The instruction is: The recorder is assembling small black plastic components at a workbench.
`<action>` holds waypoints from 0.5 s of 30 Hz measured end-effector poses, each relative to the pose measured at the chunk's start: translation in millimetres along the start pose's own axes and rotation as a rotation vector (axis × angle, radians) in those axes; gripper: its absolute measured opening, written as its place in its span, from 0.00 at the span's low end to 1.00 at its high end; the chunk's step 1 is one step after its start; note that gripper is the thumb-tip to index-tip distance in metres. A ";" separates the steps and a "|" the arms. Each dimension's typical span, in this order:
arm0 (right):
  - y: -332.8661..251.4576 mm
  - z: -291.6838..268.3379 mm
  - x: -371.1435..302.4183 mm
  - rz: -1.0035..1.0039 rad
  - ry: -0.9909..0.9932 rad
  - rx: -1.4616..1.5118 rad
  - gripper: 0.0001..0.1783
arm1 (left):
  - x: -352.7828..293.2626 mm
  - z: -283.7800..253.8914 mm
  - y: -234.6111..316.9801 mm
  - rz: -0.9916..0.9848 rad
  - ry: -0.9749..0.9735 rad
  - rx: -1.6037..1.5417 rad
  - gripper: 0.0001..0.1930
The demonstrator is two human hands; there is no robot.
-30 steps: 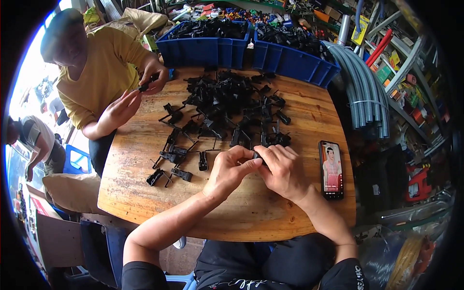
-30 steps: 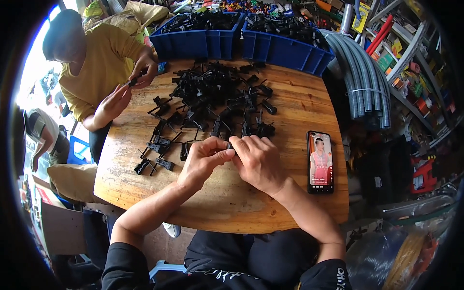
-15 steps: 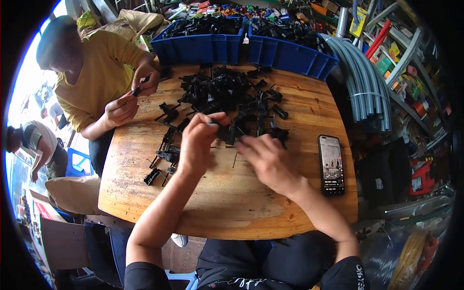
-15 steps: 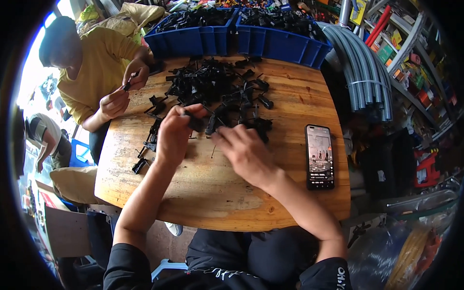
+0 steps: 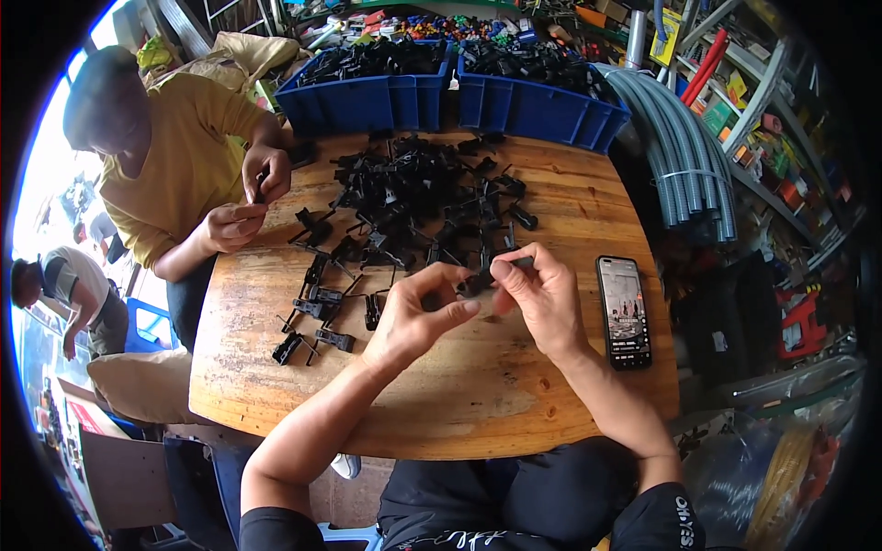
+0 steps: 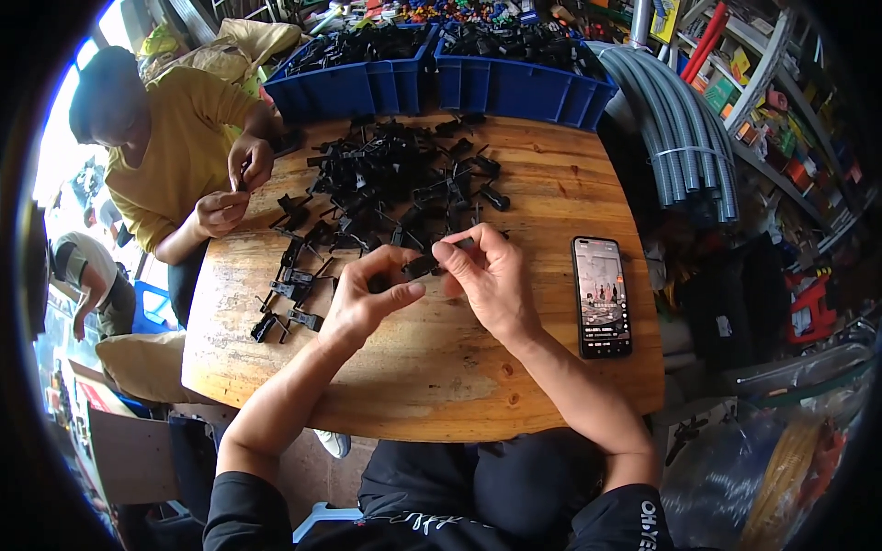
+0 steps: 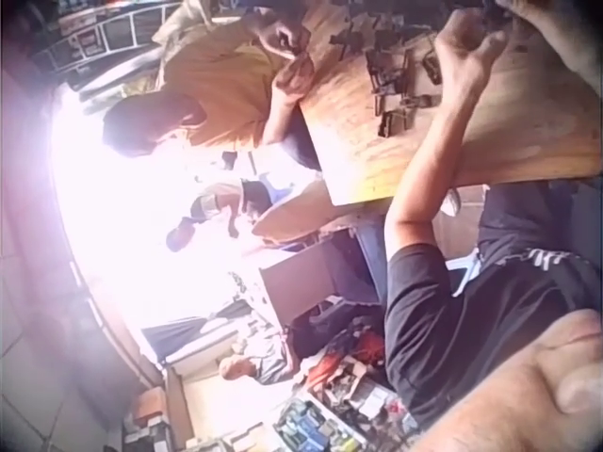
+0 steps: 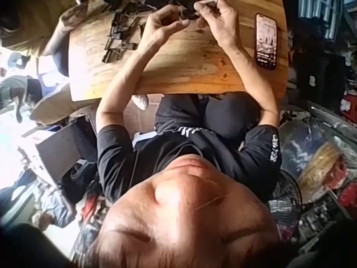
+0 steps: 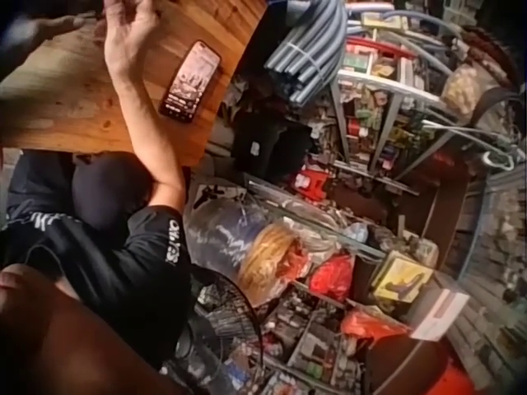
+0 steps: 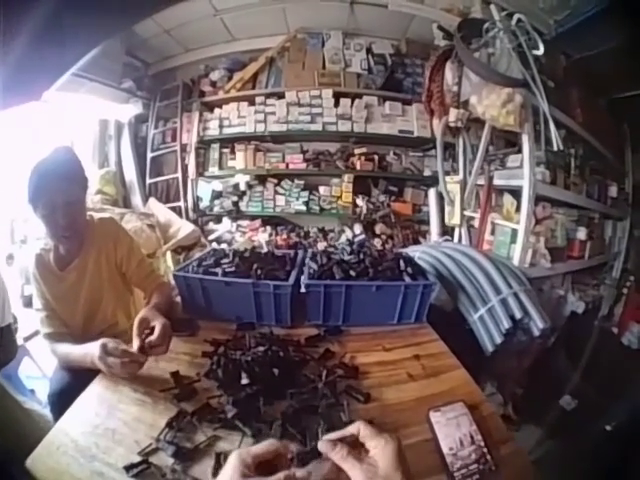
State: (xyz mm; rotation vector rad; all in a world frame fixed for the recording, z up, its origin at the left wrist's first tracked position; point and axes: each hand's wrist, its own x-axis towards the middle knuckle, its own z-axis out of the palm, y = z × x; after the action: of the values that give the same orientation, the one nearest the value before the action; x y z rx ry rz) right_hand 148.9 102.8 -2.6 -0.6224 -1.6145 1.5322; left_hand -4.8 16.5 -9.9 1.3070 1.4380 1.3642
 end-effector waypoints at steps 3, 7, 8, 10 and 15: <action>0.0 2.1 -0.1 -0.084 0.014 -0.190 0.09 | -2.8 -1.4 -1.2 0.068 0.054 0.105 0.20; 0.8 -5.2 2.7 -0.224 0.014 -0.317 0.09 | -3.2 0.7 2.6 0.139 0.106 0.137 0.16; 2.4 -7.6 4.6 -0.267 -0.007 -0.367 0.08 | -2.7 0.6 1.1 0.139 0.105 0.137 0.16; 2.1 -6.3 5.6 -0.235 -0.055 -0.314 0.07 | -1.7 0.7 -3.1 0.281 0.144 0.227 0.15; -1.2 -0.1 -0.3 -0.306 0.009 -0.124 0.07 | -1.2 1.5 -3.4 0.013 0.165 -0.038 0.12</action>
State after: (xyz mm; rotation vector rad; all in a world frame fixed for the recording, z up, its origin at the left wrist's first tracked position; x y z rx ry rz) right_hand 149.3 102.4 -1.5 -0.4232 -1.7188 1.2120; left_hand -3.7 16.0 -13.6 1.2049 1.5073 1.5307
